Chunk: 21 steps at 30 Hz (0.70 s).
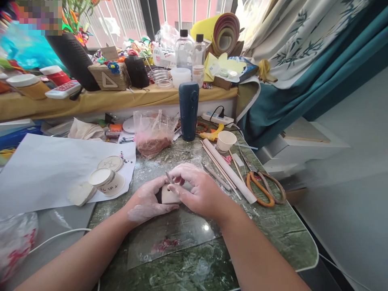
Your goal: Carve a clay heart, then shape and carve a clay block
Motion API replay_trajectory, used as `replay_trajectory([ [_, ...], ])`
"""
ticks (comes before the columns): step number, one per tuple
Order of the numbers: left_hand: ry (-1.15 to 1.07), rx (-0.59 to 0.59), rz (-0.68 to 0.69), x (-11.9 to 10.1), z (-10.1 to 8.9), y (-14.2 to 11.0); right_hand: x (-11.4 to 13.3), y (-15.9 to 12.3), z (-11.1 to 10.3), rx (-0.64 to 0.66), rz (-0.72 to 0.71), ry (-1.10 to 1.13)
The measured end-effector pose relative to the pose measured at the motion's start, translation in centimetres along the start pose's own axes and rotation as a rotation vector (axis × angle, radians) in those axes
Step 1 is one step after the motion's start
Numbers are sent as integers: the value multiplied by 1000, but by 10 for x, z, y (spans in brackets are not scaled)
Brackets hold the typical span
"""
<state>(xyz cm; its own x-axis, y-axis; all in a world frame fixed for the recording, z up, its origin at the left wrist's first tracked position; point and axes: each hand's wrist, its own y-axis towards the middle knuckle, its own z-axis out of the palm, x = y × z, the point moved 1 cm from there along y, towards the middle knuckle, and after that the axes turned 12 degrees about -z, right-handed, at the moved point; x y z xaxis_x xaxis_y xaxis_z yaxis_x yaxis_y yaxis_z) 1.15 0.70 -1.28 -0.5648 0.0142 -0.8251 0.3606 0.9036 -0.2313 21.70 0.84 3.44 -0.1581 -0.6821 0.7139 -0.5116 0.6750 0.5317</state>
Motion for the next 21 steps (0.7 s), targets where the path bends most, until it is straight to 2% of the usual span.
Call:
replay_trajectory([
  [4, -5, 11, 4, 0, 0, -1, 2, 1, -7, 54, 0, 12],
  [11, -7, -15, -32, -5, -1, -2, -7, -3, 5, -158, 63, 21],
  [13, -6, -15, -37, -5, -1, -2, -8, -4, 7, -165, 70, 12],
  [19, 3, 11, 19, -1, -1, 0, 1, -3, -5, 103, 39, -34],
  [21, 22, 2, 27, 0, -1, 0, 1, -2, -7, 134, 22, -72],
])
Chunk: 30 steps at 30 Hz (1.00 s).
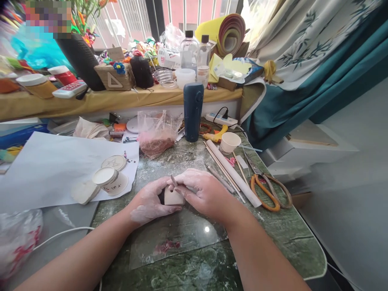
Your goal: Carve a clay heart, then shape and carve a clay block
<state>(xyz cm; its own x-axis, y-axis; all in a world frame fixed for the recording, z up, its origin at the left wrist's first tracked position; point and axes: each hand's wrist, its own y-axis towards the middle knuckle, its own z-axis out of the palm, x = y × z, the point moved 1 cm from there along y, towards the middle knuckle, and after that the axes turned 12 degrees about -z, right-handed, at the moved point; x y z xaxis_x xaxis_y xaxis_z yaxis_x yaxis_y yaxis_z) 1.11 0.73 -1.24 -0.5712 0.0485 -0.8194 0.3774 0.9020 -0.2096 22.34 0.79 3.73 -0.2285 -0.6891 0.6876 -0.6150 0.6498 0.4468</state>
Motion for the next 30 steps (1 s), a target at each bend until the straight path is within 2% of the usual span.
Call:
replay_trajectory([
  [6, 2, -5, -40, -2, 0, 0, -7, 1, 10, -139, 10, -14],
  [12, -32, 1, 7, 1, 1, 0, -6, -1, 4, -19, -22, 53],
  [15, -26, -4, -15, -1, 1, -1, -6, 0, 2, -34, -33, 69],
  [20, -14, 0, -22, -3, 0, -3, -11, -1, 7, -124, 29, 76],
  [23, -28, 4, -2, -1, 0, -3, -11, -1, 7, -67, 47, 94],
  [27, -62, 21, 33, 1, 1, -2, -9, -1, 4, 33, -6, 63],
  [30, -65, 16, 5, -1, 0, -3, -10, 0, 5, 2, -27, 67],
])
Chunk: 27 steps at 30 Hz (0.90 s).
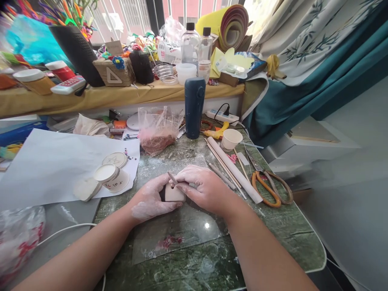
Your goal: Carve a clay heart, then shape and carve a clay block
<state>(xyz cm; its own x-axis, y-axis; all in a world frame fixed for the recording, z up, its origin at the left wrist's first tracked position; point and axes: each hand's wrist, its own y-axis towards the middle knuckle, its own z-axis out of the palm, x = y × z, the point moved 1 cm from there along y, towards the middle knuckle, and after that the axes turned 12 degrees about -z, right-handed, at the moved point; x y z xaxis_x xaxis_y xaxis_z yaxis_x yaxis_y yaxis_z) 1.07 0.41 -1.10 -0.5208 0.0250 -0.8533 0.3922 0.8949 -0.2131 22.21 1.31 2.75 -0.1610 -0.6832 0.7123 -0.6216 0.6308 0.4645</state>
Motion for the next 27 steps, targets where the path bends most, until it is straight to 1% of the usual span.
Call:
replay_trajectory([
  [3, 13, -9, -24, -3, -1, -1, -3, -1, 2, -107, 45, 18],
  [4, 13, -9, -25, -3, -1, -1, -4, -1, 2, -122, 64, 25],
  [7, 6, -10, -7, -2, 0, 1, -4, -2, 0, -80, 78, 38],
  [9, 3, -10, 12, -1, 0, 2, -2, -1, -1, -31, 37, 43],
  [11, 14, -11, 11, 0, 0, 2, 0, -1, -2, -24, -10, 54],
  [12, 19, -14, 1, 1, 1, 2, 1, 0, -2, -57, -27, 78],
  [13, 23, -20, -13, 1, 1, 2, 3, 0, -2, -122, -39, 117],
  [16, 24, -23, -40, 1, 1, 0, 7, -1, -2, -432, -62, 268],
  [17, 25, -19, -41, 0, 0, 0, 7, -1, -2, -510, -67, 312],
  [18, 27, -15, -38, 0, 0, 0, 8, -1, -1, -544, -67, 350],
  [19, 30, -12, -35, 0, 0, 0, 9, -1, 1, -535, -59, 387],
  [20, 33, -12, -31, 0, 0, 0, 9, -2, 3, -500, -44, 420],
  [22, 36, -14, -22, 1, 0, 0, 9, -2, 8, -377, 3, 443],
  [24, 31, -12, -13, 2, 0, 0, 9, -3, 12, -278, 38, 395],
  [25, 26, -9, -9, 2, 0, 1, 9, -3, 13, -249, 44, 359],
  [27, 11, -4, -11, 2, 1, 0, 8, -4, 14, -231, 41, 310],
])
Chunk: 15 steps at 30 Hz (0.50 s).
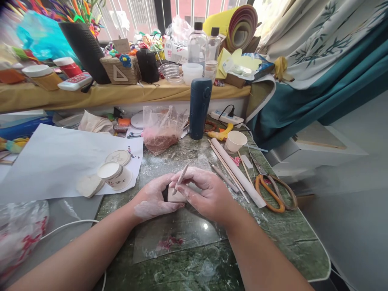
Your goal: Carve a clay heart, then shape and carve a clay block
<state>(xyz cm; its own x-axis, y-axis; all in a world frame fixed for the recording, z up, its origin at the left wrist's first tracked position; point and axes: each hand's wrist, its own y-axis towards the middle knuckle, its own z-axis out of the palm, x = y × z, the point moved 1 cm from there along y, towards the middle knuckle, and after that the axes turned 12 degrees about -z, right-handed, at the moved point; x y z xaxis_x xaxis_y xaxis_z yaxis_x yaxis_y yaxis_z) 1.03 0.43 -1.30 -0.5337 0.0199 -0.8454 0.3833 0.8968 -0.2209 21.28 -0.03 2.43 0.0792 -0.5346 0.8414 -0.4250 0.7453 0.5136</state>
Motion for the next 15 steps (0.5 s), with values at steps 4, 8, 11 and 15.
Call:
replay_trajectory([
  [4, -14, 1, -9, -1, 0, 0, -2, 0, -2, -7, -5, -13],
  [8, -16, 0, 13, -1, 0, 0, -2, -2, -2, 3, -6, -21],
  [11, 1, -12, 13, -1, 0, 0, -2, -2, -2, 12, -13, -42],
  [15, 14, -9, 4, -2, 0, 0, -2, -3, -2, 8, -34, -49],
])
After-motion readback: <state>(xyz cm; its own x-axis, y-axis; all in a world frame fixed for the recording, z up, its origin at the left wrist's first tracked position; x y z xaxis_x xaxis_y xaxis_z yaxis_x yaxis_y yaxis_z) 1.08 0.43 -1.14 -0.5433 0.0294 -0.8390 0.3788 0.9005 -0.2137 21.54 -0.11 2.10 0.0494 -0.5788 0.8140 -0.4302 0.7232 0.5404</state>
